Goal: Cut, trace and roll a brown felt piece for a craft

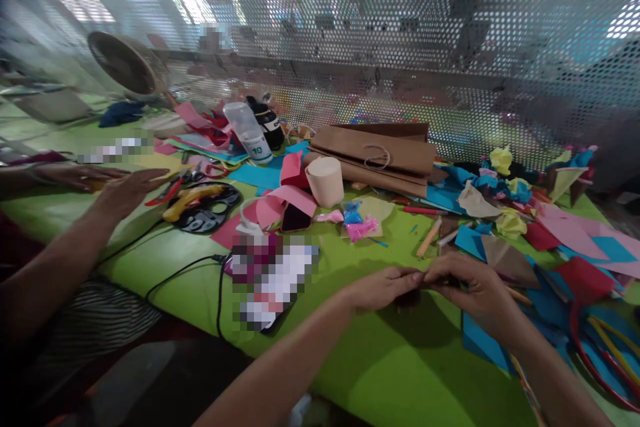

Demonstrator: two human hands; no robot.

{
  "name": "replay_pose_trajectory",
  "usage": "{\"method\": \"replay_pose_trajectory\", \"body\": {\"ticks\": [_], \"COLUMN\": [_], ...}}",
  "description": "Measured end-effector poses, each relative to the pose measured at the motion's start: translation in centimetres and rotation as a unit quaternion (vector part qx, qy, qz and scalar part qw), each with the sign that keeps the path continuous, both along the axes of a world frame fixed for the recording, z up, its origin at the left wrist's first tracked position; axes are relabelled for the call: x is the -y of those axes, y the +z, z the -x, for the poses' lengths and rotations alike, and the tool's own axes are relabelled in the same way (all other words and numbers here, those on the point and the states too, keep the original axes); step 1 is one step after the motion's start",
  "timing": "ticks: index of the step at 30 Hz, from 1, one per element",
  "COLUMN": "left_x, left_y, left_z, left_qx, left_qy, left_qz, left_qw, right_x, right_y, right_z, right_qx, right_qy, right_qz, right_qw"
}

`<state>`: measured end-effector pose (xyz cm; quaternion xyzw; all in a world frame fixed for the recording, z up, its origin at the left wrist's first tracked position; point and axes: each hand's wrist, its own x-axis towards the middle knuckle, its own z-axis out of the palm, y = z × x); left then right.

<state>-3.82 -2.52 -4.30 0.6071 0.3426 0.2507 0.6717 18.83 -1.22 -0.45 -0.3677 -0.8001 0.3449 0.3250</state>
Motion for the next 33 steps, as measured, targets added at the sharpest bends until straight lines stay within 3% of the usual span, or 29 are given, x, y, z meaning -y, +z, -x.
{"method": "replay_pose_trajectory", "body": {"ticks": [3,6,11,15,22,33], "left_x": [0.2,0.1,0.0,0.1,0.4,0.4], "left_y": [0.6,0.9,0.6,0.7,1.0,0.6], "left_z": [0.0,-0.2,-0.5,-0.5,-0.7,-1.1], "left_qx": [-0.029,-0.046,-0.056,-0.067,-0.088,-0.154], "left_qy": [0.003,0.054,0.126,0.150,0.138,0.061], "left_qz": [-0.064,-0.131,-0.159,-0.194,-0.237,-0.248], "left_qw": [0.997,0.989,0.978,0.967,0.958,0.955], "right_x": [0.1,0.1,0.2,0.0,-0.5,0.6], "right_y": [-0.1,0.0,0.8,0.5,-0.7,-0.8], "right_z": [0.1,-0.2,-0.7,-0.8,-0.2,0.5], "right_qx": [0.023,0.015,-0.077,-0.060,0.028,0.052], "right_qy": [-0.045,-0.073,-0.096,-0.114,-0.110,-0.100], "right_qz": [-0.001,-0.010,0.030,0.015,-0.116,-0.149], "right_qw": [0.999,0.997,0.992,0.992,0.987,0.982]}}
